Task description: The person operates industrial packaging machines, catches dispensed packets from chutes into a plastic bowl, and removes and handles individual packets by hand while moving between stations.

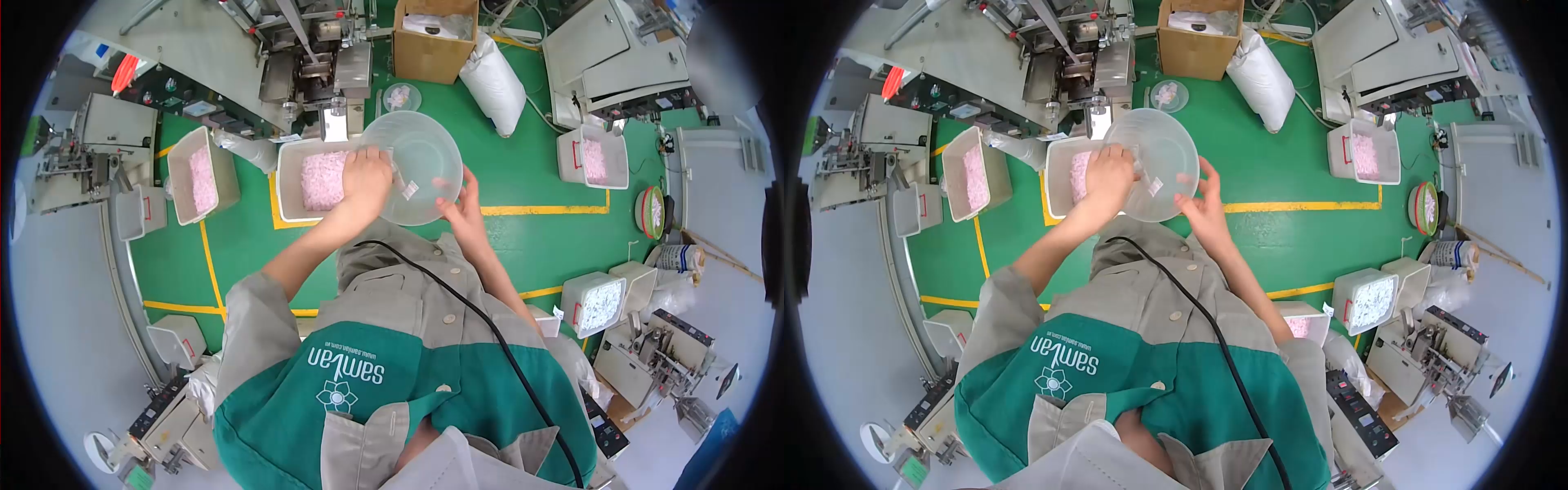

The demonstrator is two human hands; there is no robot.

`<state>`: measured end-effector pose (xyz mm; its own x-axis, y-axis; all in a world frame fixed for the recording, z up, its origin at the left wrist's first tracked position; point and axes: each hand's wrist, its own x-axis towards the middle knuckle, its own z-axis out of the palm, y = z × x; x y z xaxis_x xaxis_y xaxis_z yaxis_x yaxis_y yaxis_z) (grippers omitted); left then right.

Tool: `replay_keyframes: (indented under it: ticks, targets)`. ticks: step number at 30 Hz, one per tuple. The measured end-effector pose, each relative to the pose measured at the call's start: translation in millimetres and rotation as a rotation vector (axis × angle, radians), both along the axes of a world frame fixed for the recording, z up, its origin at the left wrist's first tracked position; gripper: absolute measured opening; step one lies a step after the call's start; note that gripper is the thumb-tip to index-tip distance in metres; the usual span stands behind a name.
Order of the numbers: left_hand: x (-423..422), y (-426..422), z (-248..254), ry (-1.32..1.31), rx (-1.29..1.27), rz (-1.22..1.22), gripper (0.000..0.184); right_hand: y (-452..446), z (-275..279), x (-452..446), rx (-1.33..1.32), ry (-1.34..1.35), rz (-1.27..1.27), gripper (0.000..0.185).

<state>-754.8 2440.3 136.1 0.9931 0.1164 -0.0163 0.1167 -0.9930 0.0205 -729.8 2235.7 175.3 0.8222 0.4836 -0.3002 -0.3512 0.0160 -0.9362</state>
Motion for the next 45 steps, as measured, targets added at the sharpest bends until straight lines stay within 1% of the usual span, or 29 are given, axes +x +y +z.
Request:
replay_keyframes:
  ticks: [2, 5, 6, 9, 10, 13, 16, 19, 22, 25, 26, 29, 30, 33, 34, 37, 40, 43, 44, 45]
  targets:
    - [-8, 3, -4, 0.035, 0.003, -0.004, 0.042, -1, -8, -6, 0.014, -0.020, 0.023, 0.075]
    - [-19, 7, -2, 0.048, 0.004, 0.001, 0.041, 1, -11, -14, 0.056, 0.044, 0.018, 0.076]
    - [-23, 7, -3, -0.008, 0.019, 0.017, 0.041, 2, -11, -16, 0.052, 0.039, 0.031, 0.074]
    - [-31, 8, 0, -0.031, 0.064, 0.032, 0.039, 6, -6, -19, 0.043, 0.056, 0.041, 0.073]
    - [-35, 11, -3, -0.032, 0.045, -0.003, 0.034, 6, -9, -21, 0.035, 0.042, 0.059, 0.071]
    - [-44, 12, 2, 0.023, 0.006, -0.050, 0.028, 4, -9, -26, 0.010, 0.035, 0.118, 0.070]
    - [-51, 13, 17, -0.004, 0.021, -0.091, 0.015, 2, -14, -29, 0.032, 0.072, 0.129, 0.075]
    - [-51, 14, 14, -0.081, -0.124, -0.022, 0.017, 2, -14, -30, 0.030, 0.103, 0.105, 0.074]
    - [-53, 16, 10, -0.172, -0.148, -0.027, 0.014, 0, -19, -31, 0.013, 0.111, 0.085, 0.069]
    - [-54, 14, 23, -0.106, -0.252, -0.003, 0.014, 0, -20, -34, 0.027, 0.140, 0.078, 0.069]
    - [-53, 16, 20, -0.107, -0.292, -0.001, 0.018, 0, -22, -34, 0.051, 0.146, 0.085, 0.069]
    - [-54, 13, 29, -0.043, -0.658, 0.136, 0.020, 0, -26, -36, 0.068, 0.181, 0.105, 0.069]
    - [-53, 15, 36, -0.038, -0.716, 0.107, 0.024, -1, -27, -36, 0.058, 0.190, 0.120, 0.069]
    - [-53, 17, 44, 0.061, -0.983, 0.142, 0.028, 1, -27, -37, 0.082, 0.203, 0.130, 0.070]
    - [-53, 23, 29, 0.147, -1.119, 0.158, 0.033, 2, -26, -38, 0.054, 0.185, 0.122, 0.071]
    - [-53, 26, 21, 0.219, -1.539, 0.297, 0.034, 2, -26, -37, 0.077, 0.216, 0.120, 0.071]
    - [-55, 21, 32, 0.214, -2.073, 0.546, 0.035, 2, -23, -32, 0.047, 0.182, 0.120, 0.070]
    - [-53, 21, 42, 0.160, -2.352, 0.583, 0.037, 2, -22, -24, -0.013, 0.079, 0.103, 0.070]
    - [-53, 22, 45, 0.153, -2.441, 0.569, 0.040, 4, -26, -20, -0.042, -0.003, 0.081, 0.070]
    - [-53, 22, 45, 0.127, -2.491, 0.560, 0.041, 8, -23, -14, -0.059, -0.033, 0.076, 0.074]
